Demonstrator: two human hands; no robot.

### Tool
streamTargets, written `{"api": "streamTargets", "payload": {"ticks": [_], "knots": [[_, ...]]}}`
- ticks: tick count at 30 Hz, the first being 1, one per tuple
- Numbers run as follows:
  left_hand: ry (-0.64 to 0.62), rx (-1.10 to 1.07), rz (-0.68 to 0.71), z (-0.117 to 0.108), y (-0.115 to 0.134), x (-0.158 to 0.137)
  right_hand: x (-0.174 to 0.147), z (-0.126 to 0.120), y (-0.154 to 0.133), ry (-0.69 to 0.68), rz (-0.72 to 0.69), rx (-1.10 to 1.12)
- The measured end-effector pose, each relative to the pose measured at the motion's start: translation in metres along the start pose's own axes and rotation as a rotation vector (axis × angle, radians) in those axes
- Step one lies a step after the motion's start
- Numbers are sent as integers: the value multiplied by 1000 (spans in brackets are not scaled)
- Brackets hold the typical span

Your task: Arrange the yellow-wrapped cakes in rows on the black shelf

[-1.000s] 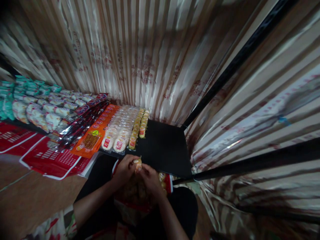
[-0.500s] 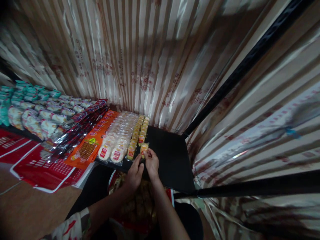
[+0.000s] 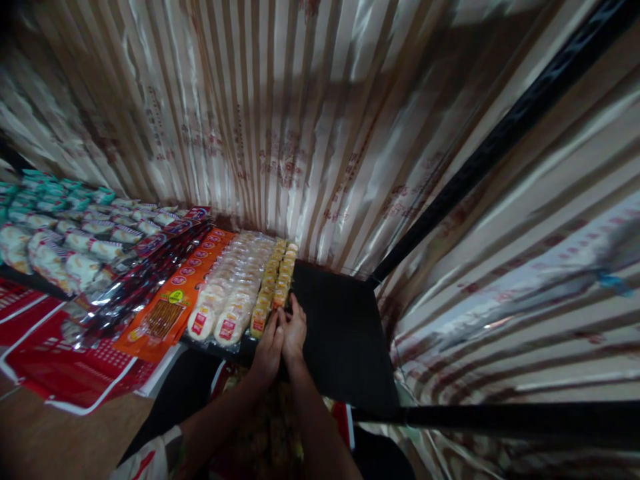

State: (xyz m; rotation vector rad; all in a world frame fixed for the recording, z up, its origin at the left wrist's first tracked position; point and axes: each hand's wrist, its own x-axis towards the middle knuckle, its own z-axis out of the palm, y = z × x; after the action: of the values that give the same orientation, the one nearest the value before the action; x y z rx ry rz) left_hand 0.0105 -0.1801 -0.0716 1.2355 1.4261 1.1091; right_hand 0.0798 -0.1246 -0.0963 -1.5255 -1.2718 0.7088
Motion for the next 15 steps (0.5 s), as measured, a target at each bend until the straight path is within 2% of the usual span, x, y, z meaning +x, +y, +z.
{"api": "streamTargets", "payload": {"ticks": [8, 15], "knots": [[-29, -88, -64, 4, -1, 3, 0, 3, 0, -41, -41, -33], [-8, -96, -81, -1, 7, 2, -6, 3, -1, 53, -71, -37]]}}
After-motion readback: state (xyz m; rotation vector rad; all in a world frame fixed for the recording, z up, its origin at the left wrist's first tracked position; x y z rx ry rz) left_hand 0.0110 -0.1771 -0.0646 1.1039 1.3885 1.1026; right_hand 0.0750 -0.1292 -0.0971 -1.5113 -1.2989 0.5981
